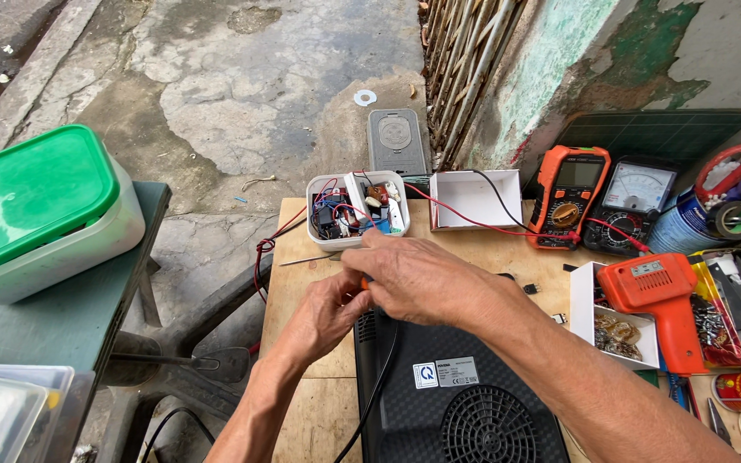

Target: The person uses a screwdriver to remove screws from the back of a black induction cooktop. They then flip the cooktop over to reveal the front surface and continue to manipulate the device and its power cord.

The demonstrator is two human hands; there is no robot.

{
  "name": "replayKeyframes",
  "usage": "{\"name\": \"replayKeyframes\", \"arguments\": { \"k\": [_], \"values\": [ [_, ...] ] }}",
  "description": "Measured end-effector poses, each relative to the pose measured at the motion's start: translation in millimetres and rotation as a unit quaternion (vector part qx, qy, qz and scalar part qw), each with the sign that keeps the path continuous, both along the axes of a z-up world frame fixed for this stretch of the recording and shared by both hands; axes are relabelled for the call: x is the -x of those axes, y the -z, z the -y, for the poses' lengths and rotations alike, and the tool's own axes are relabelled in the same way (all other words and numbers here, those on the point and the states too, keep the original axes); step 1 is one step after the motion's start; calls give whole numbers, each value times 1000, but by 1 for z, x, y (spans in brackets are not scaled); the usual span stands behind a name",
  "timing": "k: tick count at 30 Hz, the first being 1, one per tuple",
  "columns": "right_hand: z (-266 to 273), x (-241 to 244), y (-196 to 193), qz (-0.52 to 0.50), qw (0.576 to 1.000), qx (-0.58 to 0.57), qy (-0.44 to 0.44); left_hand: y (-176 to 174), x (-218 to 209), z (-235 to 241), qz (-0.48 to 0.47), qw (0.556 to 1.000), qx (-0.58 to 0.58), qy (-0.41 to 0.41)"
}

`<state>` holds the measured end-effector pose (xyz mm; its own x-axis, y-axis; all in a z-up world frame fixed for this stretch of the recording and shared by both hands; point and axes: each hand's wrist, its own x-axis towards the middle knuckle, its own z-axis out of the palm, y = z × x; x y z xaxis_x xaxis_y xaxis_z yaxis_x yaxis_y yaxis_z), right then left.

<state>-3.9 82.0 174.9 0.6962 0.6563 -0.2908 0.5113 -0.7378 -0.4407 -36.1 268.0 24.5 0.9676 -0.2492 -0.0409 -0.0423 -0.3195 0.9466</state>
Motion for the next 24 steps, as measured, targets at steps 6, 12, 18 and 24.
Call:
{"name": "replayKeyframes", "arguments": {
  "k": [6, 12, 18, 24],
  "values": [
    [-12, 30, -13, 222, 965, -8, 142, 66, -14, 8, 91, 991, -21, -91],
    [1, 28, 8, 160, 980, -67, 95, 22, -1, 16, 75, 993, 18, -91],
    [-1, 31, -9, 36, 986, -147, 71, 15, 10, 14, 103, 989, -18, -104],
    [1, 19, 14, 227, 953, -118, 165, 10, 10, 30, 132, 980, -6, -146]
  ]
}}
